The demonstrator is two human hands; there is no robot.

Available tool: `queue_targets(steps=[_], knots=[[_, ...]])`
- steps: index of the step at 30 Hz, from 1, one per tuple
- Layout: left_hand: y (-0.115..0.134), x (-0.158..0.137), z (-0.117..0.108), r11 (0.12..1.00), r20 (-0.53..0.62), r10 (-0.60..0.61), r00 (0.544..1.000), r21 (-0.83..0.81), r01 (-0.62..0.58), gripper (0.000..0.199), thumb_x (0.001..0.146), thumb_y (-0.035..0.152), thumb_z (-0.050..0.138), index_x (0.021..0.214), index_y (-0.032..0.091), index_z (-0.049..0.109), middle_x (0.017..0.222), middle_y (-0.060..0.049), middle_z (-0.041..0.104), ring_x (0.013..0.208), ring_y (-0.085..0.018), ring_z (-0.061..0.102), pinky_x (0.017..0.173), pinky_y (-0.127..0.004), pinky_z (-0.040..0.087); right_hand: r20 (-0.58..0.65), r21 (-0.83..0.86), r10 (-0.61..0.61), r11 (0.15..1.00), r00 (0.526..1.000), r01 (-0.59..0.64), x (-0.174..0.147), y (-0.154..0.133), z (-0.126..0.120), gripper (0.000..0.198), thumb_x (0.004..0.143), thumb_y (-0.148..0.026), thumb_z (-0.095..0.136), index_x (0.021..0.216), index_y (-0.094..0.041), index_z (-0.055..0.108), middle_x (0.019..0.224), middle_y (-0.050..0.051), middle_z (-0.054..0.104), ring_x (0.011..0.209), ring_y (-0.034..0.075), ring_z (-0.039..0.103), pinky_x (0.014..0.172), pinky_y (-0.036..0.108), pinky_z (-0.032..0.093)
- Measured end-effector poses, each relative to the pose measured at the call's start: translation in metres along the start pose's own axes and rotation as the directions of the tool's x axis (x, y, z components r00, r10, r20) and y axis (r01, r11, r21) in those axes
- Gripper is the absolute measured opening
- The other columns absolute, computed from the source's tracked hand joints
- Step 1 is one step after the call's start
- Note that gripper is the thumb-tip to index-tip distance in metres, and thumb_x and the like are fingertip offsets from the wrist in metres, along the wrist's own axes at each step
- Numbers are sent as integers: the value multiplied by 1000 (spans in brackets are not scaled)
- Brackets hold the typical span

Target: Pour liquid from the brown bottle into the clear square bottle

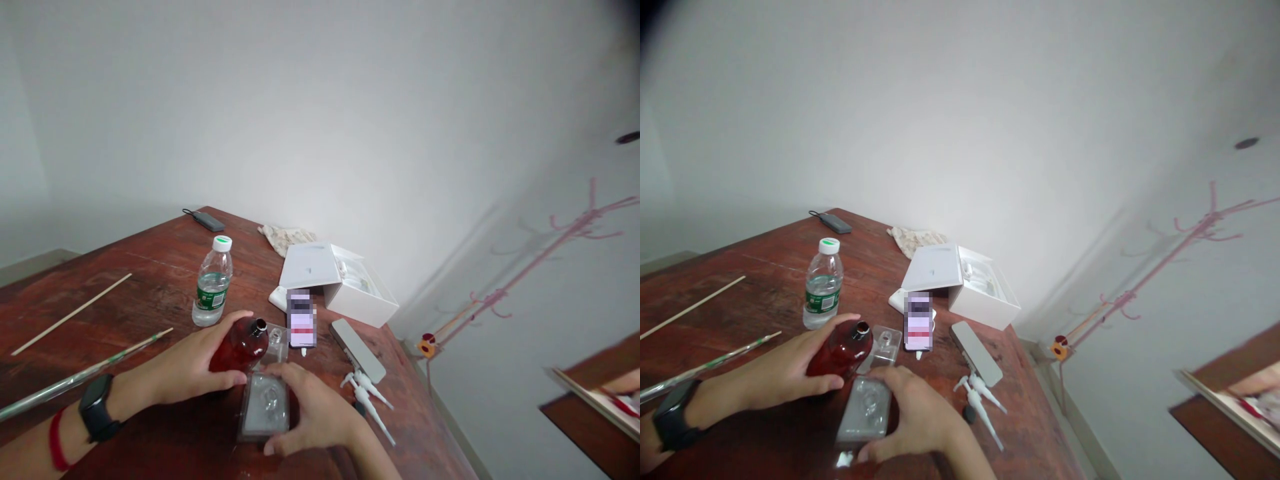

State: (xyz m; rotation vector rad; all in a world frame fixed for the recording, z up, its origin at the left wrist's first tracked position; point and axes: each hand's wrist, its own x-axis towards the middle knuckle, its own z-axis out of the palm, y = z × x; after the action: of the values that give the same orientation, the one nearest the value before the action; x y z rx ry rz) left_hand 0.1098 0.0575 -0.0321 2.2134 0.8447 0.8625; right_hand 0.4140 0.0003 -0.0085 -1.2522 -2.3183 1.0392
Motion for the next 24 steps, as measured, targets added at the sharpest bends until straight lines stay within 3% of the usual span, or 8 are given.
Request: queue_targets(steps=[24], knots=[[5, 1, -7, 997, 14, -63, 998, -44, 63, 87, 97, 56, 77, 166, 26, 32, 160, -18, 62, 139, -40, 67, 118, -51, 53, 8, 11, 27, 1000, 1000, -27, 0, 2, 2, 108, 57, -46, 105, 154, -24, 63, 152, 15, 70, 136, 39, 68, 120, 53, 49]])
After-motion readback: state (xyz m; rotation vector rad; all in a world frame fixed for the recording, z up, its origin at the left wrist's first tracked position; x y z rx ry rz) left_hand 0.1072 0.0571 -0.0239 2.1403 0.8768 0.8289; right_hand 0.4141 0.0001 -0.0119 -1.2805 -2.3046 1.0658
